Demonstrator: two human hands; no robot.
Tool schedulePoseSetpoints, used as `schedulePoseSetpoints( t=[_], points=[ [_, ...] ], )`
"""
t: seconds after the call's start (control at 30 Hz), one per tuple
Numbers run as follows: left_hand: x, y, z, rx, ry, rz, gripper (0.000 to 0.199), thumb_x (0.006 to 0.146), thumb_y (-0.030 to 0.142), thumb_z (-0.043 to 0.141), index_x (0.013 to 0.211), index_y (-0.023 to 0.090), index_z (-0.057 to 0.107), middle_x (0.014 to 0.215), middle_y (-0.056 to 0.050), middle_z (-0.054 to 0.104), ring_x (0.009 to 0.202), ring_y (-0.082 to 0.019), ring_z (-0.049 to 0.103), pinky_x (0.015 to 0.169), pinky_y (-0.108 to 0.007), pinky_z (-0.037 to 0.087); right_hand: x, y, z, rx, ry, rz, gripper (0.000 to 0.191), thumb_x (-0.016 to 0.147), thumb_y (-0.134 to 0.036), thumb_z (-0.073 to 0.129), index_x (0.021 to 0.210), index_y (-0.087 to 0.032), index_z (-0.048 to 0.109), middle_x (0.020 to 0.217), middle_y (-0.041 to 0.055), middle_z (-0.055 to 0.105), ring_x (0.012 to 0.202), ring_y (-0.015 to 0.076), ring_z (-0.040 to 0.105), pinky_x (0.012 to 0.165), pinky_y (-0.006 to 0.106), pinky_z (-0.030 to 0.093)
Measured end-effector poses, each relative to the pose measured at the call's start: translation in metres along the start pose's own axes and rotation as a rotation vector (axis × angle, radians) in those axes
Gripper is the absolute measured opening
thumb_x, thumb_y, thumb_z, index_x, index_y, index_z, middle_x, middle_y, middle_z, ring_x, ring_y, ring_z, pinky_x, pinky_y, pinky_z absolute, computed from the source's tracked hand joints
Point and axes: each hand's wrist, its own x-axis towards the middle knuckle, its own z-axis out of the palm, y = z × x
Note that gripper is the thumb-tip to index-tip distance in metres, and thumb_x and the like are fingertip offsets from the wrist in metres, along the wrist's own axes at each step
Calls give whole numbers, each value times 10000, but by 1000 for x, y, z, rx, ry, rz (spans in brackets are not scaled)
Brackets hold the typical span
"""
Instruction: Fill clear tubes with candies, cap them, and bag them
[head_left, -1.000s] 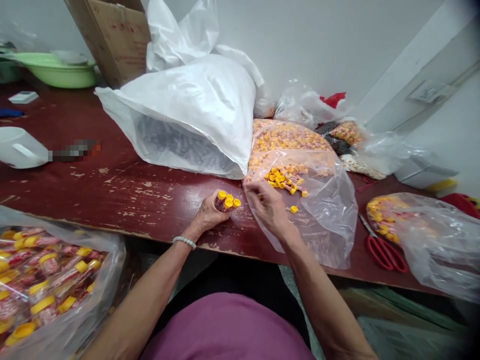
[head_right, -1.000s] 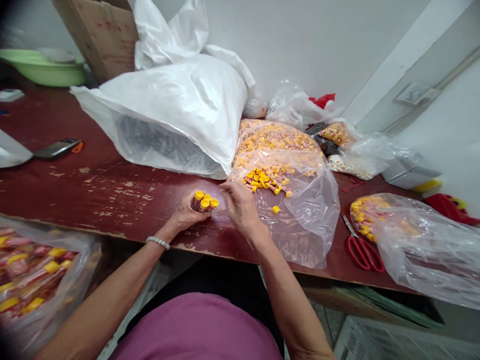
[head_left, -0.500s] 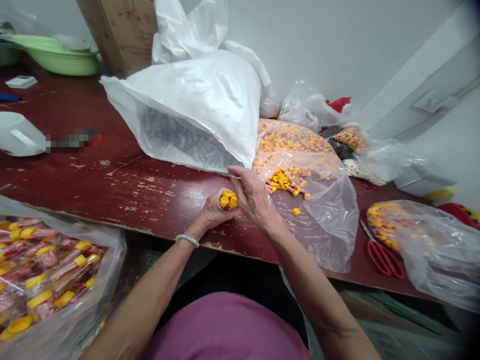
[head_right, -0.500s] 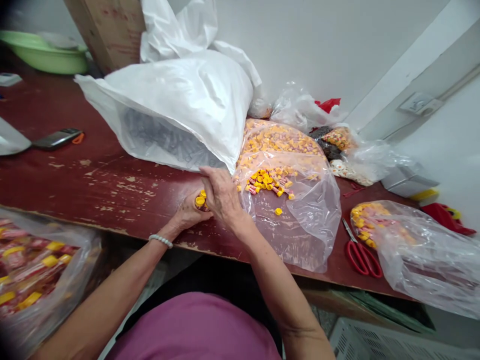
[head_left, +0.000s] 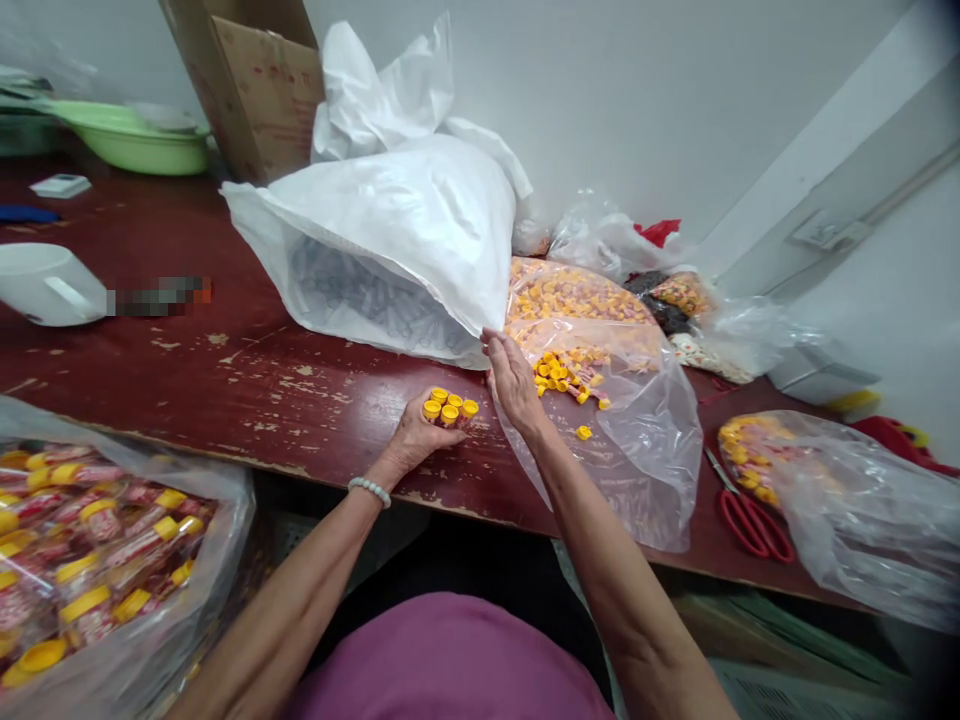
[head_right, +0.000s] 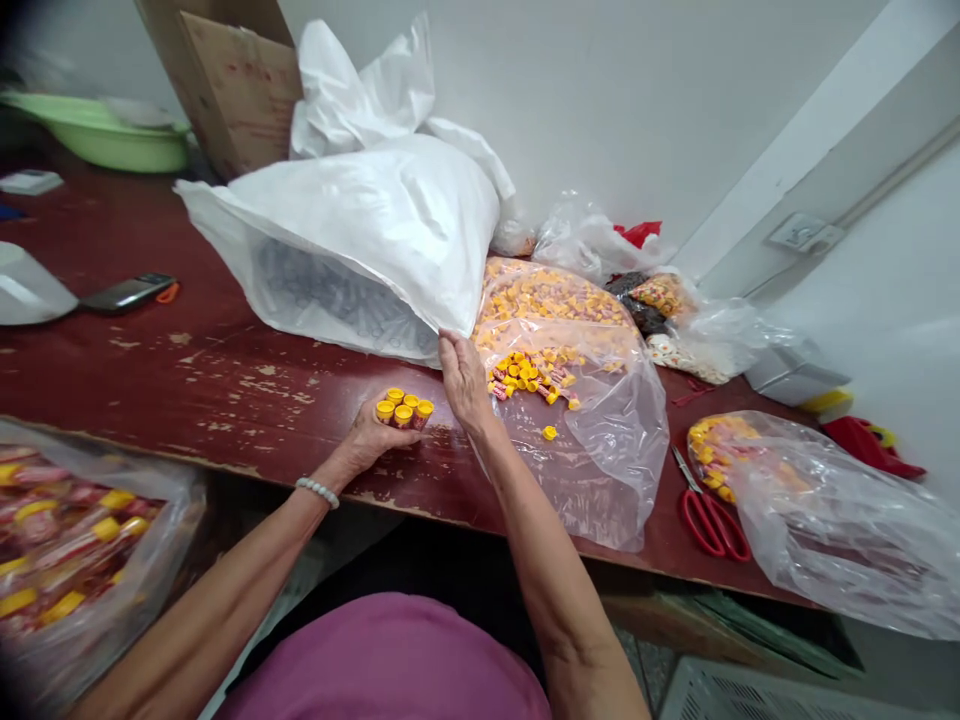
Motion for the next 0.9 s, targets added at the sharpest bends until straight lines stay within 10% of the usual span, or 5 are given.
schedulePoseSetpoints(
  t=[0.2,0.33,0.63,0.9],
  points=[
    [-18,-3,4,-301,-43,-88,333,462,67,672,774,148,586,716,23,605,628,-111,544,586,-230,463,-61,-22,-3,-390,-438,-458,794,695,-467,699,1347,-151,374,1337,171,468,1234,305,427,1021,492,356],
    [-38,-3,10,-494,7,-268,265,422,58,607,673,139,580,631,20,575,553,-114,517,493,-228,428,-87,-16,22,-490,-326,-487,652,753,-240,592,1354,-138,360,1265,199,508,1150,316,491,926,494,445],
    [-67,17,-11,-535,65,-247,226,365,51,645,525,135,508,519,44,504,464,-83,472,445,-203,387,-94,-32,40,-422,-280,-578,803,750,-290,553,1444,-135,180,1271,197,500,1089,327,529,838,473,499],
    [-87,28,-18,-526,21,-321,248,348,56,668,552,129,549,554,28,562,496,-101,508,491,-229,413,-99,-36,45,-347,-329,-570,560,702,-356,644,1219,-238,465,1081,101,611,981,279,592,838,427,513]
  ],
)
